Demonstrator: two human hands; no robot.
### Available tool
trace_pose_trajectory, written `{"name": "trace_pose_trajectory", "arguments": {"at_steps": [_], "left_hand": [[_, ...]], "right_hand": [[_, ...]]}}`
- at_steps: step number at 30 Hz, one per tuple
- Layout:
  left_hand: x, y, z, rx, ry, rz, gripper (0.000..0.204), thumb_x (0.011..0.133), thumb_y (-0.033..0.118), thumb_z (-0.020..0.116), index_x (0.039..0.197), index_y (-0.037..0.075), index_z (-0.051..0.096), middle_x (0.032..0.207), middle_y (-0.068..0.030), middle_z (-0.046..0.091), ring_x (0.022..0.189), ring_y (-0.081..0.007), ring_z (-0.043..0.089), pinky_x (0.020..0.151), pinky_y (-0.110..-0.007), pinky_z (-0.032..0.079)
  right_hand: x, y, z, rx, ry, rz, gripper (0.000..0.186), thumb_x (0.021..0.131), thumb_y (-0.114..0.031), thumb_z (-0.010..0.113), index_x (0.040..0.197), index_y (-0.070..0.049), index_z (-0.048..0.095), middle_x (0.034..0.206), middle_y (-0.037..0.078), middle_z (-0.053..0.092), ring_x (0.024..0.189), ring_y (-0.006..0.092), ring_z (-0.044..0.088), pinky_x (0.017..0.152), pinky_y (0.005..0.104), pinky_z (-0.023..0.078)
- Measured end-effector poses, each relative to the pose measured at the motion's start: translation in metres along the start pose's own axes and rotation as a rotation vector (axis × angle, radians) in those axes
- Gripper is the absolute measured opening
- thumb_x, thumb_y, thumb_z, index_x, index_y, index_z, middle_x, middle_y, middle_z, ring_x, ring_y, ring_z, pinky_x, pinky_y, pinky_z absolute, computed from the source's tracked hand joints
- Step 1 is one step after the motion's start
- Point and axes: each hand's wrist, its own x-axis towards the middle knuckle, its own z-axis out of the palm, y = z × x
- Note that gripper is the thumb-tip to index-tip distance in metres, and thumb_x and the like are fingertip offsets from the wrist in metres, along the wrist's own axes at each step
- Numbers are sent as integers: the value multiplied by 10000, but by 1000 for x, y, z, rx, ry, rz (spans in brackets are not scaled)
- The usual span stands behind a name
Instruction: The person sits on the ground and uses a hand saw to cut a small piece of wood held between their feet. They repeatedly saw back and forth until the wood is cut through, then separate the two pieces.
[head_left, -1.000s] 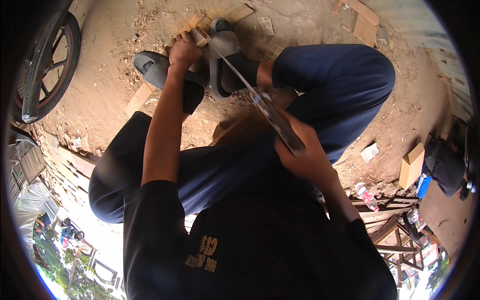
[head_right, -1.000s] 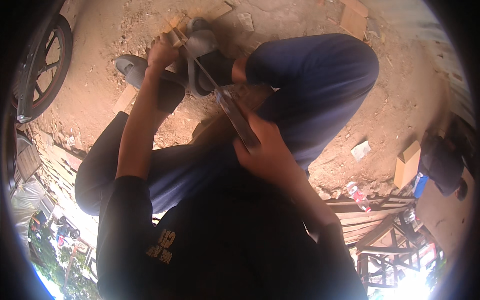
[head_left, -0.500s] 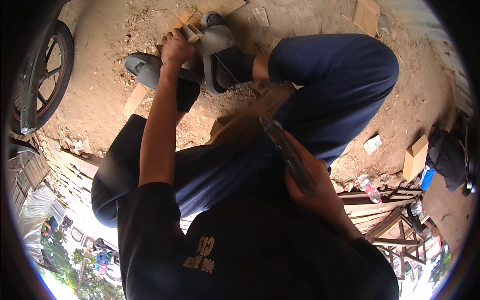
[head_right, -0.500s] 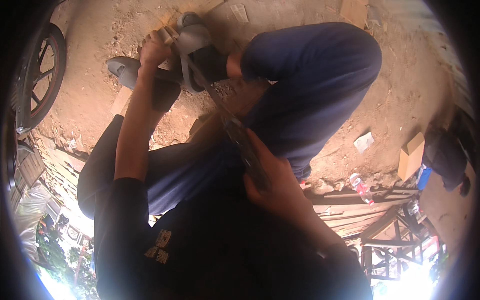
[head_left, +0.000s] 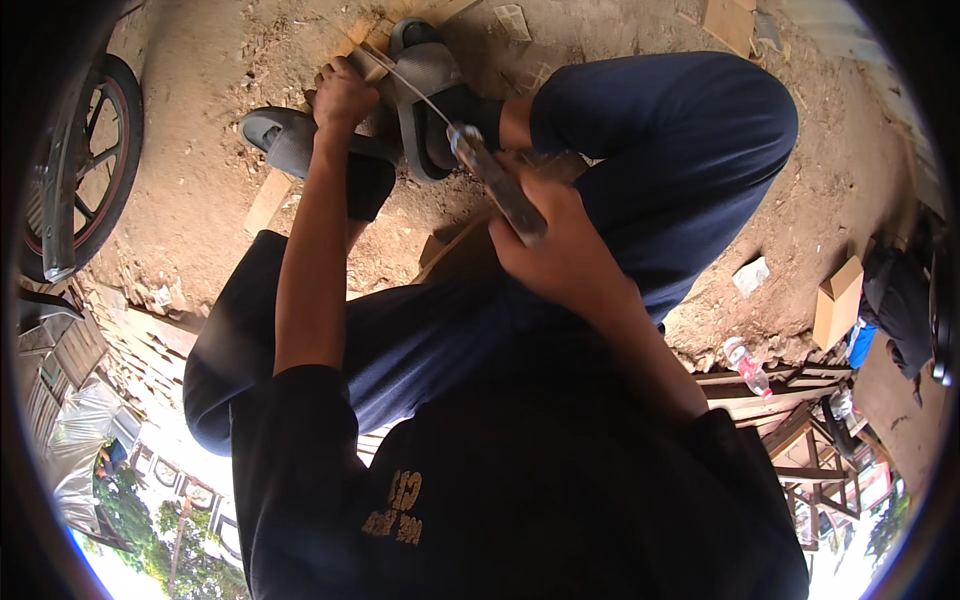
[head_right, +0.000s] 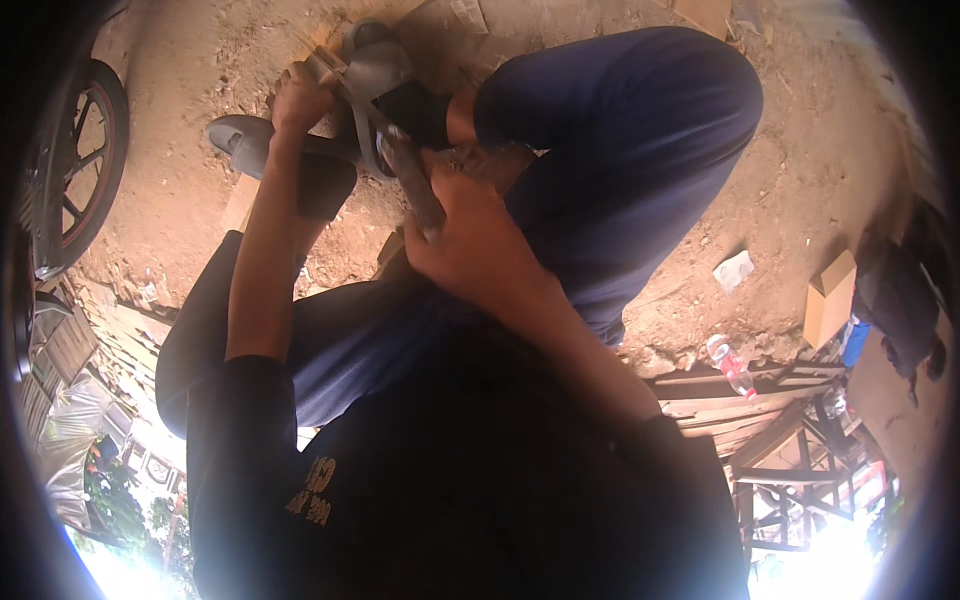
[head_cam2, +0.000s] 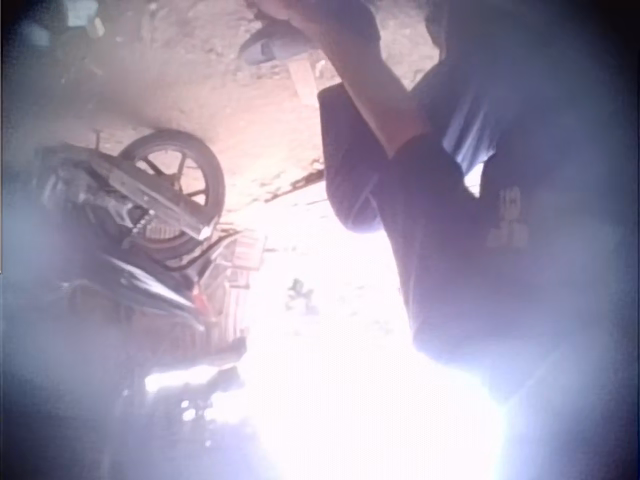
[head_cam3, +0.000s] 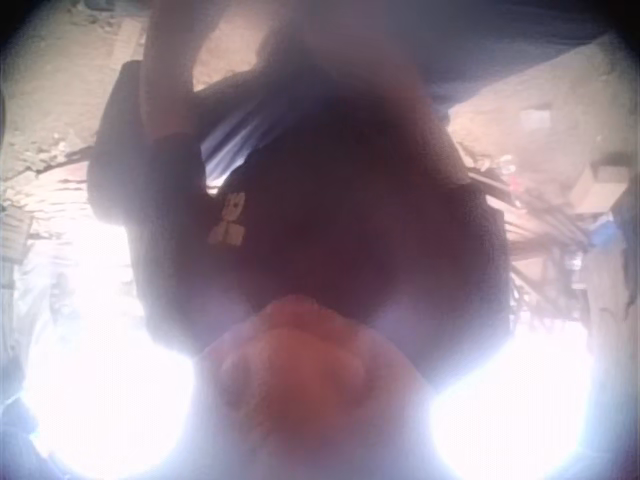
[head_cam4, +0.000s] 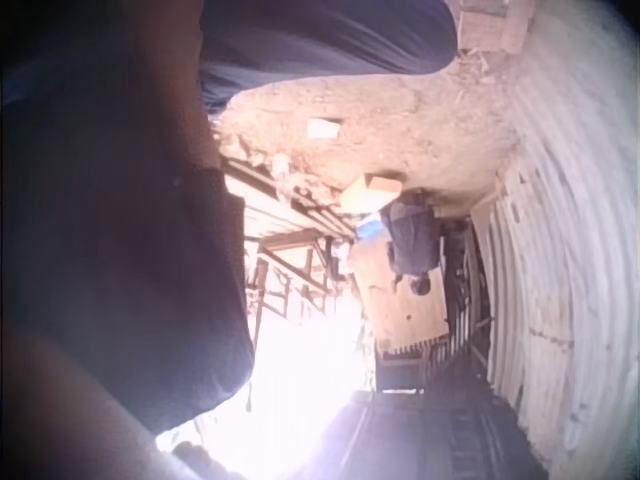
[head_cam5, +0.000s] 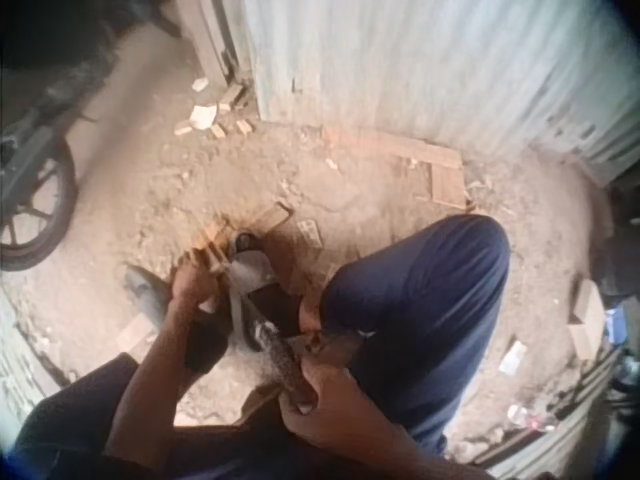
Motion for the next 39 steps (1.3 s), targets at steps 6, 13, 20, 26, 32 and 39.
{"name": "trace_pose_trajectory", "arguments": {"at_steps": [6,13,20,26,32,39], "left_hand": [[-1,1,-1,33,20,-6,616,702,218,657,1221,-26,432,1262,-232,523,1226,-390,470,1012,-496,410],[0,-5,9,23,-15,-17,673,737,291,697,1250,-35,408,1271,-239,518,1233,-393,464,1007,-483,420],[-4,-1,6,22,-52,-10,676,744,319,705,1240,-34,411,1273,-238,518,1234,-395,462,999,-478,429],[1,-2,2,51,-11,-24,697,752,341,719,1245,-38,404,1261,-238,525,1237,-389,463,996,-479,428],[3,-1,11,-3,6,-47,757,719,402,756,1247,-17,412,1265,-221,528,1233,-390,467,994,-493,426],[-3,0,-1,62,-35,-17,716,789,428,686,1260,-37,412,1280,-257,507,1230,-420,464,996,-504,429]], "right_hand": [[-53,-21,-22,212,-3,183,494,815,-32,607,1297,31,518,854,198,657,804,286,679,733,352,500],[-4,-2,5,32,73,-40,526,783,-46,598,1287,50,485,816,243,640,801,439,640,731,466,511],[-28,-13,-10,58,-4,-96,519,795,23,545,1312,50,503,829,185,637,708,197,631,714,290,486],[-30,-2,-13,25,25,-125,519,807,7,558,1319,60,492,898,204,643,804,240,655,792,322,496],[8,-21,-1,84,-90,103,519,806,28,551,1319,74,484,1119,245,650,1105,290,642,951,333,465],[-48,-14,-21,109,2,-50,572,788,-16,581,1343,47,461,1121,257,632,984,387,639,881,397,490]]}}
